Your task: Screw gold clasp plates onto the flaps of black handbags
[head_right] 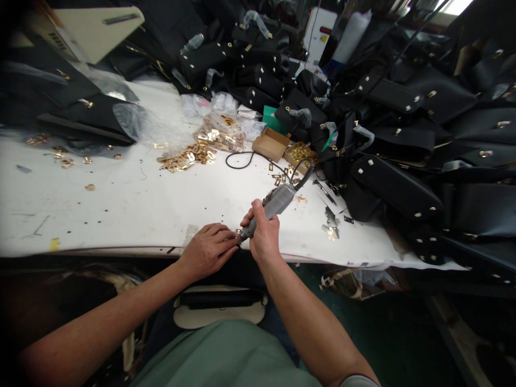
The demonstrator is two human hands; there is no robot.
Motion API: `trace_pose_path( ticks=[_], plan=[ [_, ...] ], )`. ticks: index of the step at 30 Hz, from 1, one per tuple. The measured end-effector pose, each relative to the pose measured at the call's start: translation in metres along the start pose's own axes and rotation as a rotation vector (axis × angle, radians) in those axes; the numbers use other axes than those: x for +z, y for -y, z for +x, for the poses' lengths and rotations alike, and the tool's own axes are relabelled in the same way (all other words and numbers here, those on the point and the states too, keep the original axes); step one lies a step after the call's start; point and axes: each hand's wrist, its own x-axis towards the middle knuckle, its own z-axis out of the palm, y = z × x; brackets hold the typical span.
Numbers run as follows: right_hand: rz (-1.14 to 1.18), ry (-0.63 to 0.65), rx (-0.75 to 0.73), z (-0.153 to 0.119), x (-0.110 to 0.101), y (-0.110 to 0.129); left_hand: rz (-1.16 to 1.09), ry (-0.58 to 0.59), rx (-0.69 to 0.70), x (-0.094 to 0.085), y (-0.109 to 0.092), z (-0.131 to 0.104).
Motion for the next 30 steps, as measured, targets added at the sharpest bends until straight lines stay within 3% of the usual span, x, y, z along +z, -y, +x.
trace_pose_path(
  ticks=[12, 21, 30],
  plan=[
    [-0.036, 0.021, -0.006, -0.003, 0.001, 0.001, -0.008, 0.016, 0.008, 0.002, 0.002, -0.001],
    [-0.049, -0.008, -0.104, 0.007, -0.002, 0.01, -0.027, 0.004, 0.005, 0.004, 0.003, -0.003],
    [-0.212, 0.021, -0.172, 0.019, 0.005, -0.007, -0.013, -0.012, 0.007, 0.005, 0.003, -0.001]
  ],
)
